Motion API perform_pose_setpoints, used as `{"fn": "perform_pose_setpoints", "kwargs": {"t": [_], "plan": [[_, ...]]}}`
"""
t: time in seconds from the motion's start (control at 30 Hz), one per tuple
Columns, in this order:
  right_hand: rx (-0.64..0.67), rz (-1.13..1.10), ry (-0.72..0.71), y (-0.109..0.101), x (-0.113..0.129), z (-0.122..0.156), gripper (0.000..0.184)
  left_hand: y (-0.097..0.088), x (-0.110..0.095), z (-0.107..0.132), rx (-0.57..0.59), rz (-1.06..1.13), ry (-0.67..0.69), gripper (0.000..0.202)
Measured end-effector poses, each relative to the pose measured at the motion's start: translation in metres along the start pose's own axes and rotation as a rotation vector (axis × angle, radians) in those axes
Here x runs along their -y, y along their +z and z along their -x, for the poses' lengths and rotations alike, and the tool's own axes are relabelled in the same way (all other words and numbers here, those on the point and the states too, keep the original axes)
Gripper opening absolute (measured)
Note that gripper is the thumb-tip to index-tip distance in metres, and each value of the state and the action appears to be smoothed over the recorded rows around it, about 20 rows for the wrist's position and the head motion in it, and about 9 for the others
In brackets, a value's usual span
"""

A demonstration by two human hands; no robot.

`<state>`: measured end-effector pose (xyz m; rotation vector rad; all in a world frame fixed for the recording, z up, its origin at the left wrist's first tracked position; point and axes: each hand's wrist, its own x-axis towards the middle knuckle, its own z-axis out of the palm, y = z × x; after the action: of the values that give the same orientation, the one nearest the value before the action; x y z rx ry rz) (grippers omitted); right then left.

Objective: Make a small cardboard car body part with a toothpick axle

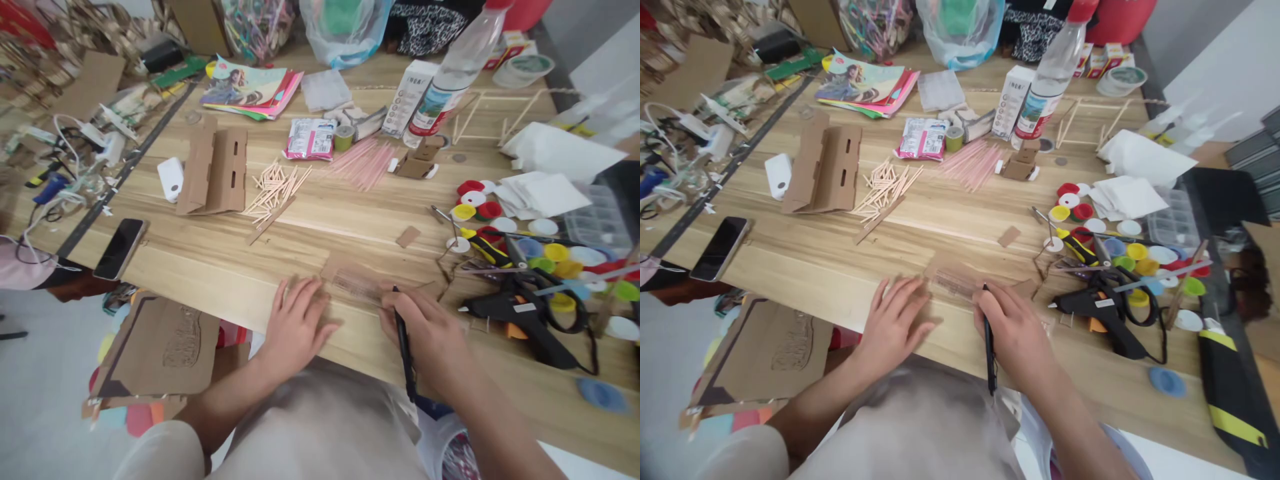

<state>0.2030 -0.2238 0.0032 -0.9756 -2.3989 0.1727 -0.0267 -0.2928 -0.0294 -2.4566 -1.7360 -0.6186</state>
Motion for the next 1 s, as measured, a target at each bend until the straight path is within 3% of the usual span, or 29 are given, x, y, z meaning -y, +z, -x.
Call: {"fn": "perform_pose_setpoints", "kwargs": {"t": [0.17,0.6,1.0], "plan": [[0.004,0.026,-0.03,0.013,0.003,-0.007,0.024,-0.002,0.013,-0.001,-0.057,0.059,-0.08,0.023],[0.002,-0.012,0.024,0.017,0.003,-0.004,0.024,0.006,0.03,-0.01,0.042,0.135,-0.012,0.044],[0.013,-0.022,0.039,0.02,0.007,-0.002,0.025,0.012,0.03,-0.006,0.078,0.117,0.002,0.054]]}}
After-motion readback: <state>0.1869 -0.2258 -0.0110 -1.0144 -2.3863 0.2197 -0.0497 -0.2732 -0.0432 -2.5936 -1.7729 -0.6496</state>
